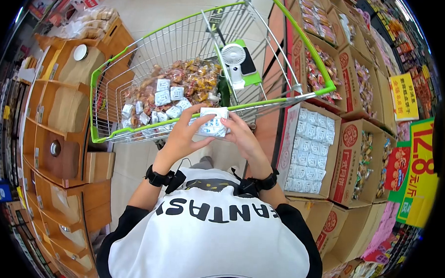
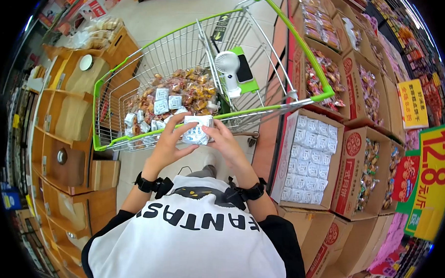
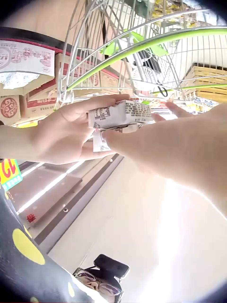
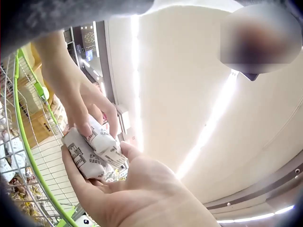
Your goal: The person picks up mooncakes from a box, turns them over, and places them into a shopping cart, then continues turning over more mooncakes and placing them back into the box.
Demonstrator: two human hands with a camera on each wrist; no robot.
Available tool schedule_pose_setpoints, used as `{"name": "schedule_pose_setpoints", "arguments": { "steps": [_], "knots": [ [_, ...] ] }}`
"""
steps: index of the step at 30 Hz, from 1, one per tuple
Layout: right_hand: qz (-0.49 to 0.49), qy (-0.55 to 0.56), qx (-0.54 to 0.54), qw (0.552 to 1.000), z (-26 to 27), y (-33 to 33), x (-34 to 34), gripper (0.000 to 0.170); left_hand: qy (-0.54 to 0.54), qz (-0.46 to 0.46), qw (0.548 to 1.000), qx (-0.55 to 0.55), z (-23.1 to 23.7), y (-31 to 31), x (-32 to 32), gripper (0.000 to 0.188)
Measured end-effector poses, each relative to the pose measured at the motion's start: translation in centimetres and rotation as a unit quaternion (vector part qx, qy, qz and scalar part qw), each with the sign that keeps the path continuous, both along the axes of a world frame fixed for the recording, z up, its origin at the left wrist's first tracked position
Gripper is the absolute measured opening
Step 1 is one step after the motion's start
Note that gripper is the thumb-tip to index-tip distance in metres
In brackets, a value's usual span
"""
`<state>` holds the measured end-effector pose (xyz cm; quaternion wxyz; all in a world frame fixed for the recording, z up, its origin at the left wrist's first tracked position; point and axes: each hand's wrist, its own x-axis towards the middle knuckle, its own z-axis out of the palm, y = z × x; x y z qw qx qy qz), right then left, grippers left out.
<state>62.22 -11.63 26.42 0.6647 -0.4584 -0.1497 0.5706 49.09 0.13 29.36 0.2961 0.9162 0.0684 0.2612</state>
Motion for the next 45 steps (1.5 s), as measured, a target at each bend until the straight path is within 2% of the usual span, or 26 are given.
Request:
{"name": "schedule_pose_setpoints", "arguments": {
  "steps": [2,9,11,12,14,17,19,21,26,31,33,36,38,40,45],
  "knots": [
    [0.018,-0.003,-0.007,1.0,-0.4,1.7,-0.3,0.046,0.032,0.005,0.993,-0.113,-0.5,1.0,-0.9,0.052],
    [0.082,0.04,-0.023,0.996,-1.2,8.3,-2.1,0.04,0.059,0.089,0.989,-0.103,-1.5,5.3,-4.3,0.052],
    [0.102,0.043,-0.033,0.993,-1.9,10.2,-2.6,0.04,0.069,0.121,0.989,-0.041,-1.8,6.4,-5.3,0.056],
    [0.123,0.033,-0.038,0.991,-2.4,11.2,-2.9,0.037,0.069,0.128,0.988,-0.044,-2.0,6.9,-5.9,0.056],
    [0.151,0.023,-0.044,0.987,-3.1,12.7,-3.7,0.035,0.083,0.134,0.98,-0.119,-2.4,7.9,-6.8,0.06],
    [0.166,-0.006,-0.086,0.982,-4.0,14.6,-4.9,0.034,0.081,0.147,0.979,-0.117,-3.0,9.0,-8.1,0.064],
    [0.158,-0.009,-0.11,0.981,-5.2,15.7,-5.8,0.036,0.084,0.154,0.977,-0.122,-3.8,9.7,-9.0,0.064],
    [0.163,-0.012,-0.125,0.979,-6.0,16.8,-6.6,0.038,0.109,0.178,0.962,-0.177,-4.8,10.3,-9.7,0.065],
    [0.162,-0.068,-0.145,0.974,-5.9,19.3,-8.4,0.044,0.069,0.211,0.962,-0.16,-6.7,12.2,-10.9,0.063],
    [0.122,-0.043,-0.102,0.986,-6.4,22.0,-9.4,0.046,0.011,0.244,0.954,-0.173,-7.2,15.0,-11.2,0.061],
    [0.103,-0.014,-0.087,0.991,-6.6,22.8,-9.6,0.044,0.016,0.25,0.949,-0.191,-7.6,15.8,-11.2,0.061],
    [0.113,-0.038,-0.065,0.991,-7.2,23.8,-9.5,0.05,0.022,0.257,0.948,-0.184,-8.2,16.9,-11.2,0.06],
    [0.118,-0.044,-0.072,0.989,-7.1,24.3,-9.6,0.047,0.009,0.273,0.946,-0.173,-8.2,17.2,-11.4,0.06],
    [0.133,-0.056,-0.014,0.989,-7.7,24.8,-9.6,0.045,-0.005,0.279,0.941,-0.194,-9.0,17.6,-11.6,0.065],
    [0.141,-0.081,-0.038,0.986,-10.2,25.6,-10.1,0.039,-0.006,0.281,0.938,-0.204,-9.9,17.7,-12.3,0.066]
  ]
}}
